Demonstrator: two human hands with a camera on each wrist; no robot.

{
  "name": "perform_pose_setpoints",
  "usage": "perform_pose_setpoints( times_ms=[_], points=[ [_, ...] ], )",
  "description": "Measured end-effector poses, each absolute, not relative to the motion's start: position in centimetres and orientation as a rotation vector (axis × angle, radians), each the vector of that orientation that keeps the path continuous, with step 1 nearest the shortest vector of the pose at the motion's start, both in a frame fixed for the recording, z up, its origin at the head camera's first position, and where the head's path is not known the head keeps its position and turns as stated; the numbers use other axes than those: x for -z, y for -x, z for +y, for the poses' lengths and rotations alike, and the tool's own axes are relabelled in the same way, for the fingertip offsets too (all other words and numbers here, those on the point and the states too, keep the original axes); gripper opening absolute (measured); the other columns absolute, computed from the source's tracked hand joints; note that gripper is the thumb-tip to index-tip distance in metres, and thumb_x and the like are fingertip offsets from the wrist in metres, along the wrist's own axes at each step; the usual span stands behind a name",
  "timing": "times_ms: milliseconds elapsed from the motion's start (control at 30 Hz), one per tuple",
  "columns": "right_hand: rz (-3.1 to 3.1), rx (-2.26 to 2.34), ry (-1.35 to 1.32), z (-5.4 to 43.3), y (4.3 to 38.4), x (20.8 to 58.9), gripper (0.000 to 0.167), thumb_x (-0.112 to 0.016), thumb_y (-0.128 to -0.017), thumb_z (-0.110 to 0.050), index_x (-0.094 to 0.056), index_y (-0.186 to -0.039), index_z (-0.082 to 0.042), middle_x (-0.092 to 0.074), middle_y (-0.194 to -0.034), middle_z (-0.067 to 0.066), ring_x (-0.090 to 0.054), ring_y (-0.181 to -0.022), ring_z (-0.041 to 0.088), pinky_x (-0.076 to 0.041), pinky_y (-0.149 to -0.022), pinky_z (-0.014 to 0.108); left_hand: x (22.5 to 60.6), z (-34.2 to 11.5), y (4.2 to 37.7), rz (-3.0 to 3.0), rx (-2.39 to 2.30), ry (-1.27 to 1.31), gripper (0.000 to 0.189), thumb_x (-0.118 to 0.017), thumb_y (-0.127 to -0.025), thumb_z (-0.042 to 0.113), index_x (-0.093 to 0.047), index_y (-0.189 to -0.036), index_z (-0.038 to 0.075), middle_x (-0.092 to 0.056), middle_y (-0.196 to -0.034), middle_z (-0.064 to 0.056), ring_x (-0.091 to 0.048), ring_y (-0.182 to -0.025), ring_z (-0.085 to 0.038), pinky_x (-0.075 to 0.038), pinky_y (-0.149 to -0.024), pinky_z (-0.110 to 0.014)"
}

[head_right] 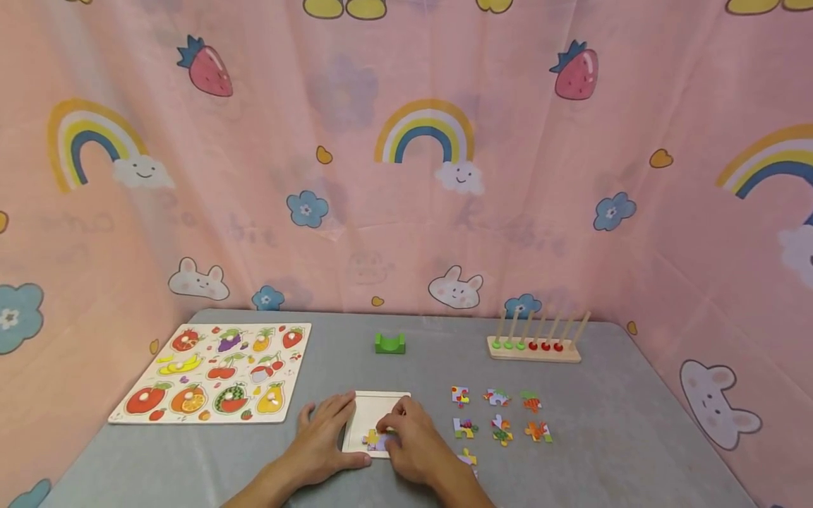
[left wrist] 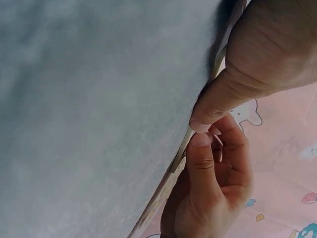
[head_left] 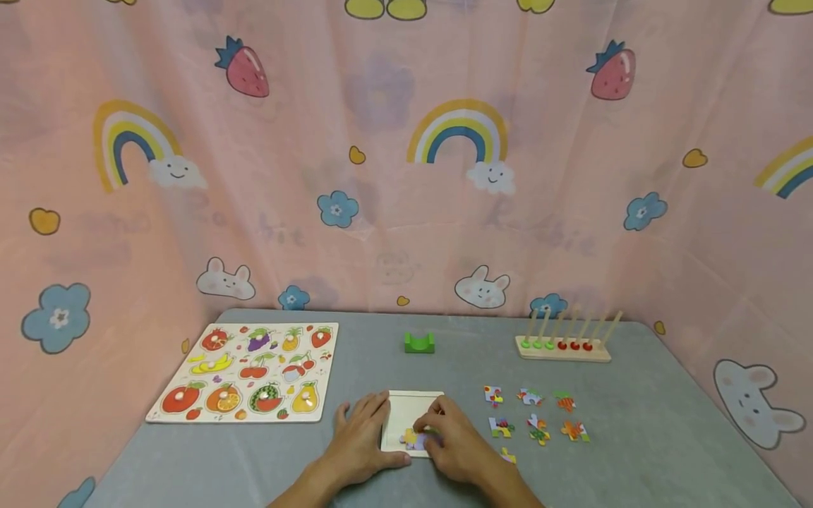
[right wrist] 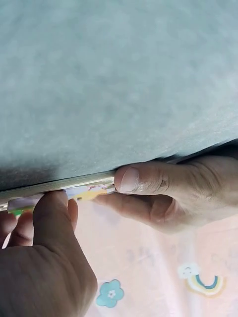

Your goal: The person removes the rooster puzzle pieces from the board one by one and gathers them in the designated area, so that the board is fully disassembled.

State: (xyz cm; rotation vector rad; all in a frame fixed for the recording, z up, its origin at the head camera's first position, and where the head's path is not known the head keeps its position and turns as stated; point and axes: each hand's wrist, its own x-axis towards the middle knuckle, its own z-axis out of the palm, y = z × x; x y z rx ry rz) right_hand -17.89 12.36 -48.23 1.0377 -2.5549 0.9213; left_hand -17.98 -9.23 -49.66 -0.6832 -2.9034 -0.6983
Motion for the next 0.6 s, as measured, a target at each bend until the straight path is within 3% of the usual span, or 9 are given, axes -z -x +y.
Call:
perform_pose_setpoints(
  times_ms=[300, 600],
  points=[
    [-2.613, -0.947, -1.041, 12.44, 17.75, 47.86, 0.020, -0.068, -0.077, 0.000, -0.066, -0.091, -0.014, -0.051, -0.085, -0.010, -0.048, -0.079, 0.008, -0.043, -0.073, 0.033, 49.61, -9.20, 17.93, -2.895, 0.681, 0.682, 0.101, -0.073, -0.069, 0.066, -0.047, -0.141, 0.000, -0.042, -0.146, -0.009, -0.035, -0.132, -0.029, -0.015, -0.099, -0.065],
    [-2.634, -0.996, -1.056, 12.44, 17.92, 47.91, 0.024, -0.075, -0.072, -0.009, -0.063, -0.091, -0.017, -0.053, -0.084, -0.011, -0.051, -0.079, 0.007, -0.044, -0.072, 0.030, 49.65, -9.25, 17.83, -2.899, 0.695, 0.679, 0.100, -0.074, -0.070, 0.064, -0.046, -0.141, -0.001, -0.041, -0.147, -0.009, -0.034, -0.133, -0.030, -0.014, -0.100, -0.065]
  ],
)
